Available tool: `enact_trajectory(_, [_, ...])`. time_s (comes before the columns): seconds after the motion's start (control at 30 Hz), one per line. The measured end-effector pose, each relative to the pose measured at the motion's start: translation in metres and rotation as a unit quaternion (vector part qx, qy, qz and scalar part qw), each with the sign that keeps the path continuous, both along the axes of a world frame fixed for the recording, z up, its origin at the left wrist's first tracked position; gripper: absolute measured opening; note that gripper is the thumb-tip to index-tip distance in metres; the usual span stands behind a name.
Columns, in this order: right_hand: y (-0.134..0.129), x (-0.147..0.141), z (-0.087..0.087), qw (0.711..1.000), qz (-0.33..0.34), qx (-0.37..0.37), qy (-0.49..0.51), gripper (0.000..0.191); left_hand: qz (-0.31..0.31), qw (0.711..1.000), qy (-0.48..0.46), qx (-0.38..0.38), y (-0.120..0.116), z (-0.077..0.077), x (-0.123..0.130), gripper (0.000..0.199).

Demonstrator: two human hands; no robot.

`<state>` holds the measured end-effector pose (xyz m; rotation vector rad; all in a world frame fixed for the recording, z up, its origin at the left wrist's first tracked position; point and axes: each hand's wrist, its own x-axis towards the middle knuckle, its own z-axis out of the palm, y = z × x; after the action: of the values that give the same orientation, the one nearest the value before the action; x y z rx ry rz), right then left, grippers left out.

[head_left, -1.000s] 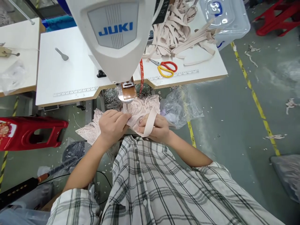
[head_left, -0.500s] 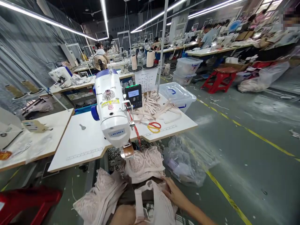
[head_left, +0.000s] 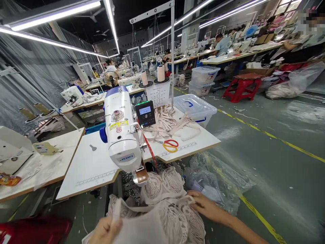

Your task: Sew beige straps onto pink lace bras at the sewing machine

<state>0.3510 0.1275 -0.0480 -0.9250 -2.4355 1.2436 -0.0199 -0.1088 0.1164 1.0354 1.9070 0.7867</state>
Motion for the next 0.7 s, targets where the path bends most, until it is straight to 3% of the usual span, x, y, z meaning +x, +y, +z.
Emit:
enact_trajectory(0.1, [-0.009,-0.004,0.036,0.993,-0.018,-0.111,0.035,0.060,0.072,0.978,0.195,-0.032,0.033,-0.017,-0.024,0.060])
enact_trajectory(0.17, [-0.023,-0.022,0.058,0.984,-0.044,-0.163,0.064,0.064,0.106,0.943,0.312,0.043,0.061,-0.036,-0.009,0.056])
enact_trajectory(0.2, [-0.030,-0.034,0.067,0.977,-0.064,-0.181,0.097,0.063,0.072,0.946,0.303,0.095,0.074,-0.046,0.008,0.059])
enact_trajectory(0.27, [-0.041,-0.060,0.077,0.965,-0.063,-0.214,0.140,0.063,-0.052,0.977,0.140,0.152,0.094,-0.065,0.051,0.065])
enact_trajectory(0.3, [-0.042,-0.070,0.080,0.963,-0.030,-0.219,0.154,0.063,-0.105,0.985,0.023,0.132,0.100,-0.072,0.071,0.062])
enact_trajectory(0.37, [-0.033,-0.083,0.082,0.971,0.046,-0.188,0.141,0.063,-0.133,0.976,-0.164,0.055,0.104,-0.083,0.100,0.048])
enact_trajectory(0.43, [-0.005,-0.085,0.082,0.987,0.062,-0.118,0.089,0.058,-0.113,0.963,-0.245,-0.004,0.103,-0.090,0.108,0.042])
enact_trajectory(0.57, [0.101,-0.093,0.088,0.994,-0.104,0.003,0.025,0.041,-0.068,0.950,-0.304,-0.023,0.100,-0.096,0.094,0.044])
enact_trajectory(0.7, [0.207,-0.146,0.097,0.977,-0.192,0.093,0.007,0.033,-0.028,0.941,-0.336,-0.008,0.105,-0.091,0.090,0.048])
